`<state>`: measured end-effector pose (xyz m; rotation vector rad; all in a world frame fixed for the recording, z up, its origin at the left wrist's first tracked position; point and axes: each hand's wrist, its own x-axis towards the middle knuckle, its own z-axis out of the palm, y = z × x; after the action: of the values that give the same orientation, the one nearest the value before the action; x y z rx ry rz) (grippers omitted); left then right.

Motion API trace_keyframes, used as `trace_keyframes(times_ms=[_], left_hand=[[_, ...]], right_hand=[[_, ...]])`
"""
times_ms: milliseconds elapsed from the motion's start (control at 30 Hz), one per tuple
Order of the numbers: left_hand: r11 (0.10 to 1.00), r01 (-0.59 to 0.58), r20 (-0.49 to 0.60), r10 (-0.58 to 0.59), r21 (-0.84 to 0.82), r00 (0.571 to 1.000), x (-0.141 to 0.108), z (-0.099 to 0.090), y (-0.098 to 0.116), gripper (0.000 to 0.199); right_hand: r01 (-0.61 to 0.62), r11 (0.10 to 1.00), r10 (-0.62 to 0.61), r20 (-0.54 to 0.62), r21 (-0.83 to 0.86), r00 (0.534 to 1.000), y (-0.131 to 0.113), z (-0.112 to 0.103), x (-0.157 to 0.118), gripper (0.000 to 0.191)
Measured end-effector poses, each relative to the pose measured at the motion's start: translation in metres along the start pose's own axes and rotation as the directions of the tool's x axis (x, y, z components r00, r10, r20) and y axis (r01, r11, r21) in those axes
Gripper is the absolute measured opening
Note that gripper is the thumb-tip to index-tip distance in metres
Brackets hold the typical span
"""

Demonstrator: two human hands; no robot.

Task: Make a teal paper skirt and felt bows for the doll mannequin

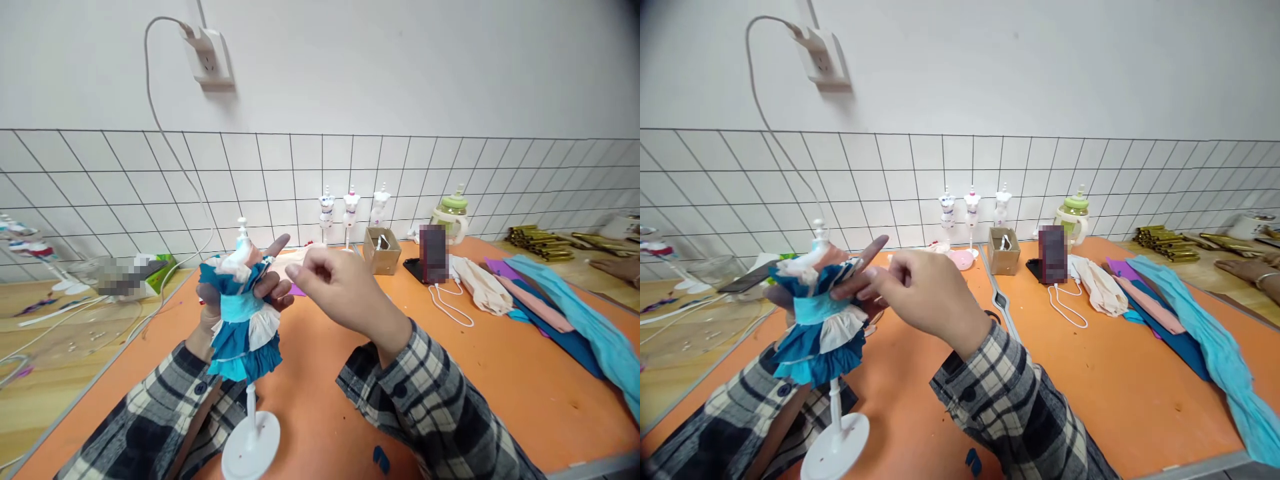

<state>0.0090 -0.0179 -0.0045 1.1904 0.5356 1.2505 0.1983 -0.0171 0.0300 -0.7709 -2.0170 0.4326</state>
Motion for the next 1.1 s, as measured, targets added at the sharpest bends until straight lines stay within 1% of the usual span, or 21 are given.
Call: trace_keyframes(times_ms=[33, 67, 133, 167, 200, 233, 267, 300, 333, 367, 400, 433, 467, 533, 567, 600, 700, 833, 933, 1000, 1100], left_hand=[[0.996, -0.016, 0.027, 0.019, -0.088, 0.999, 0.001, 0.003, 0.002, 0.107], [0.983, -0.048, 0.041, 0.056, -0.176, 0.998, 0.001, 0.004, 0.004, 0.105], [0.966, -0.069, 0.061, 0.086, -0.248, 0.994, 0.001, 0.004, 0.009, 0.098], [0.966, -0.081, 0.057, 0.098, -0.246, 0.994, 0.001, 0.003, 0.011, 0.095], [0.968, -0.095, 0.045, 0.108, -0.233, 0.993, 0.001, 0.001, 0.013, 0.091], [0.971, -0.112, 0.024, 0.120, -0.213, 0.992, 0.001, -0.001, 0.015, 0.086], [0.973, -0.131, -0.003, 0.133, -0.188, 0.991, 0.001, -0.003, 0.016, 0.082], [0.976, -0.149, -0.027, 0.146, -0.158, 0.989, 0.001, -0.006, 0.016, 0.077], [0.980, -0.156, -0.048, 0.151, -0.122, 0.987, 0.001, -0.008, 0.016, 0.071], [0.986, -0.149, -0.065, 0.144, -0.081, 0.987, 0.002, -0.010, 0.016, 0.064], [0.991, -0.132, -0.076, 0.128, -0.038, 0.989, 0.003, -0.011, 0.015, 0.059], [0.994, -0.107, -0.082, 0.107, 0.002, 0.991, 0.005, -0.013, 0.014, 0.058], [0.996, -0.079, -0.084, 0.082, 0.036, 0.993, 0.007, -0.014, 0.012, 0.062], [0.996, -0.016, -0.072, 0.022, 0.086, 0.997, 0.010, -0.017, 0.010, 0.073], [0.994, 0.023, -0.057, -0.017, 0.107, 0.998, 0.012, -0.018, 0.010, 0.076], [0.989, 0.065, -0.034, -0.061, 0.129, 0.998, 0.013, -0.019, 0.010, 0.074], [0.969, 0.163, 0.052, -0.175, 0.183, 0.983, 0.015, -0.021, 0.011, 0.056], [0.971, 0.165, 0.118, -0.186, 0.173, 0.975, 0.014, -0.023, 0.012, 0.049], [0.966, 0.179, 0.116, -0.203, 0.189, 0.972, 0.015, -0.027, 0.013, 0.041], [0.949, 0.209, 0.096, -0.237, 0.238, 0.967, 0.016, -0.031, 0.014, 0.034], [0.909, 0.244, 0.069, -0.282, 0.339, 0.957, 0.018, -0.039, 0.015, 0.030]], right_hand=[[-0.045, 0.998, 0.050, 0.141, -0.045, 0.989, 0.001, 0.001, -0.001, 0.037], [-0.051, 0.995, 0.073, 0.292, -0.085, 0.954, 0.002, 0.003, -0.002, 0.038], [0.000, 0.996, 0.051, 0.546, -0.093, 0.837, 0.003, 0.011, -0.004, 0.035], [0.018, 0.998, 0.023, 0.622, -0.060, 0.783, 0.004, 0.018, -0.006, 0.032], [0.018, 1.000, -0.016, 0.678, 0.005, 0.735, 0.006, 0.026, -0.008, 0.028], [-0.014, 0.995, -0.060, 0.699, 0.099, 0.712, 0.008, 0.036, -0.011, 0.023], [-0.064, 0.975, -0.105, 0.703, 0.211, 0.704, 0.011, 0.046, -0.015, 0.019], [-0.157, 0.931, -0.136, 0.711, 0.330, 0.690, 0.015, 0.057, -0.019, 0.019], [-0.278, 0.845, -0.162, 0.714, 0.456, 0.682, 0.020, 0.068, -0.025, 0.023], [-0.370, 0.746, -0.181, 0.704, 0.553, 0.687, 0.024, 0.077, -0.031, 0.028], [-0.439, 0.664, -0.197, 0.708, 0.605, 0.679, 0.029, 0.085, -0.037, 0.033], [-0.464, 0.610, -0.189, 0.686, 0.642, 0.702, 0.032, 0.092, -0.043, 0.036], [-0.449, 0.592, -0.142, 0.635, 0.669, 0.759, 0.035, 0.097, -0.049, 0.037], [-0.395, 0.622, -0.031, 0.525, 0.676, 0.851, 0.039, 0.104, -0.059, 0.037], [-0.368, 0.635, 0.005, 0.473, 0.680, 0.881, 0.041, 0.107, -0.063, 0.038], [-0.353, 0.632, 0.021, 0.440, 0.690, 0.898, 0.042, 0.110, -0.067, 0.039], [-0.375, 0.531, 0.025, 0.428, 0.760, 0.903, 0.044, 0.116, -0.077, 0.046], [-0.453, 0.396, 0.106, 0.451, 0.798, 0.886, 0.041, 0.120, -0.083, 0.050], [-0.495, 0.296, 0.139, 0.476, 0.817, 0.869, 0.040, 0.119, -0.083, 0.051], [-0.512, 0.243, 0.148, 0.490, 0.824, 0.859, 0.041, 0.118, -0.083, 0.050], [-0.519, 0.206, 0.168, 0.493, 0.829, 0.854, 0.043, 0.118, -0.082, 0.049]])
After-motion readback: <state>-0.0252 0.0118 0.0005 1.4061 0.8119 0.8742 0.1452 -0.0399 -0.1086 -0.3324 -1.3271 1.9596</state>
